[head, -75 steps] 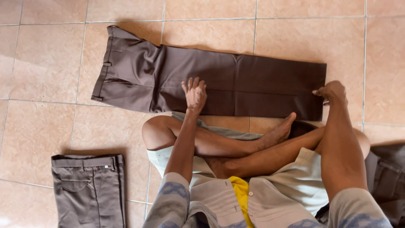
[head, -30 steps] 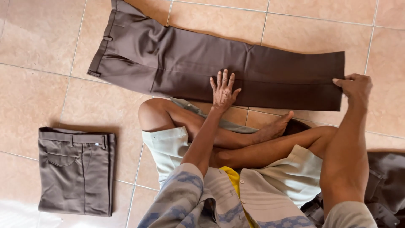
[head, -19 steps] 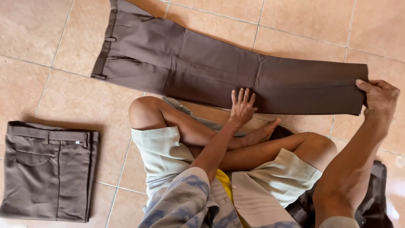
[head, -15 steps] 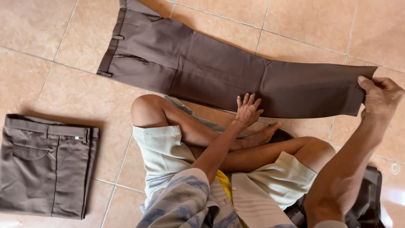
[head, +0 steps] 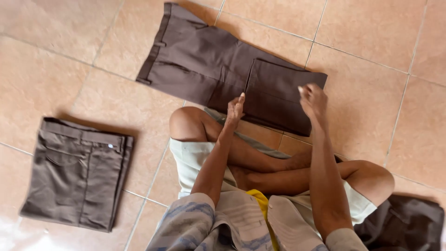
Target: Folding brown pants into neat rectangular shapes while sitting on the floor.
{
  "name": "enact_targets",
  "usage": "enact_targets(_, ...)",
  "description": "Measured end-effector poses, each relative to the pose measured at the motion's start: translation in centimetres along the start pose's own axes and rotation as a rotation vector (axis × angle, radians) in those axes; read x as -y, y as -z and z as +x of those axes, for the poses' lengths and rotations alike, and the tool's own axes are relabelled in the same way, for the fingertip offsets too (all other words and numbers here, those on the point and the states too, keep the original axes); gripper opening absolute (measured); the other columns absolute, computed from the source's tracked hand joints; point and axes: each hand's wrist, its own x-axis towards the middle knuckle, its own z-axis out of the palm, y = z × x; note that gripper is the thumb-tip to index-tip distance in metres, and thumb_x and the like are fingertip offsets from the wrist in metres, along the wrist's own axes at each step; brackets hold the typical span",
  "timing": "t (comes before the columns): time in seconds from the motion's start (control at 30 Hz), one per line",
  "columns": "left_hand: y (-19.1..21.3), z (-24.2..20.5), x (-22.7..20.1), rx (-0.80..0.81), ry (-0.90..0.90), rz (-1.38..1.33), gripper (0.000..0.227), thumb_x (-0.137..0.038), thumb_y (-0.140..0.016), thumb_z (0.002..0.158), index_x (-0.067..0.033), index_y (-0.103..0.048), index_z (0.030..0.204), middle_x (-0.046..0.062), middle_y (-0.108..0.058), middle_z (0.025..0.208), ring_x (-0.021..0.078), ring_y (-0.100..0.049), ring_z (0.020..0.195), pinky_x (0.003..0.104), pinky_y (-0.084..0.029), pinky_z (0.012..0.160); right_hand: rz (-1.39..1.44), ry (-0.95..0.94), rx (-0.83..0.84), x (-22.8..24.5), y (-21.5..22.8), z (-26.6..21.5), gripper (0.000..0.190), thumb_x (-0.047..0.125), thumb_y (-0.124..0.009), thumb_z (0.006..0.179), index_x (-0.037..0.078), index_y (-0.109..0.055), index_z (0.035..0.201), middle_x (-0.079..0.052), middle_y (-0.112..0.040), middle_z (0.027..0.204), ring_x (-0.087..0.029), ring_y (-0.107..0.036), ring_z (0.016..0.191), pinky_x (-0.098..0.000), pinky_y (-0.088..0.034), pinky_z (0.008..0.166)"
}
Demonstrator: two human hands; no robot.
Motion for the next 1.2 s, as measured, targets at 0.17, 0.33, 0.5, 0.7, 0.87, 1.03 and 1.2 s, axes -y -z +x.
enact_targets(0.17,-1.6,2.7,2.3,-0.234,0.029,0.338,0.071,-0.055,-0.084,0.082,-0.0087,-0.065,0.133,0.026,-0.070,0.123,0.0397,-0.065,0.123,0.054,-0.056,0.098,0.159,-0.558,0.030,-12.2,-3.1,-7.3,0.030,0.030,-0.066,0.095,0.004,-0.068,0.110,-0.016,-0.068,0.096,-0.033,-0.064,0.085,-0.0456,-0.054,0.070)
enact_targets(0.33,-2.1,2.3,1.3,-0.263,-0.030,0.380,0.054,-0.020,-0.085,0.085,0.0034,-0.065,0.129,0.033,-0.068,0.121,0.0466,-0.064,0.121,0.053,-0.056,0.098,0.524,-0.725,0.164,-12.4,-4.7,-6.7,0.061,0.057,-0.080,0.095,0.007,-0.067,0.127,-0.014,-0.067,0.105,-0.021,-0.065,0.080,-0.0267,-0.052,0.050)
enact_targets(0.5,-2.6,2.7,1.9,-0.319,-0.044,0.340,0.051,-0.016,-0.090,0.077,0.0002,-0.071,0.122,0.029,-0.072,0.114,0.0421,-0.068,0.115,0.047,-0.059,0.095,0.752,-0.822,0.098,-12.3,-2.8,-5.8,0.066,0.029,-0.093,0.086,-0.001,-0.061,0.135,-0.027,-0.062,0.128,-0.043,-0.060,0.121,-0.0574,-0.050,0.096)
enact_targets(0.7,-11.1,1.6,4.9,-0.076,0.020,0.594,0.053,-0.027,-0.075,0.083,-0.0074,-0.066,0.131,0.016,-0.075,0.102,0.0360,-0.072,0.092,0.046,-0.055,0.080,0.197,-0.916,0.142,-10.4,6.2,-9.3,0.038,0.034,-0.079,0.098,0.006,-0.059,0.082,-0.008,-0.059,0.083,-0.025,-0.057,0.075,-0.0420,-0.047,0.062)
enact_targets(0.87,-12.7,-1.6,-3.2,-0.028,0.143,0.616,0.044,-0.021,-0.060,0.093,-0.0124,-0.064,0.136,0.018,-0.074,0.114,0.0376,-0.069,0.109,0.045,-0.054,0.090,0.231,-1.036,0.148,-15.0,2.3,-9.4,0.060,0.054,-0.071,0.102,-0.006,-0.065,0.098,-0.018,-0.065,0.094,-0.035,-0.061,0.082,-0.0502,-0.048,0.069)
enact_targets(1.03,-10.2,1.5,-0.8,-0.112,0.126,0.662,0.041,-0.028,-0.068,0.087,-0.0186,-0.073,0.127,0.012,-0.075,0.122,0.0337,-0.069,0.116,0.042,-0.054,0.098,0.331,-1.064,0.123,-14.1,2.2,-8.8,0.057,0.051,-0.067,0.107,-0.005,-0.064,0.115,-0.020,-0.063,0.113,-0.040,-0.062,0.100,-0.0531,-0.054,0.074)
enact_targets(1.2,-9.7,3.8,5.2,-0.162,-0.262,0.849,0.046,-0.032,-0.076,0.083,-0.0148,-0.066,0.125,0.016,-0.076,0.099,0.0391,-0.072,0.092,0.050,-0.055,0.077,0.374,-1.085,-0.107,-19.2,-1.1,-8.3,0.040,0.036,-0.083,0.094,0.000,-0.072,0.106,-0.014,-0.072,0.095,-0.027,-0.066,0.082,-0.0443,-0.053,0.068)
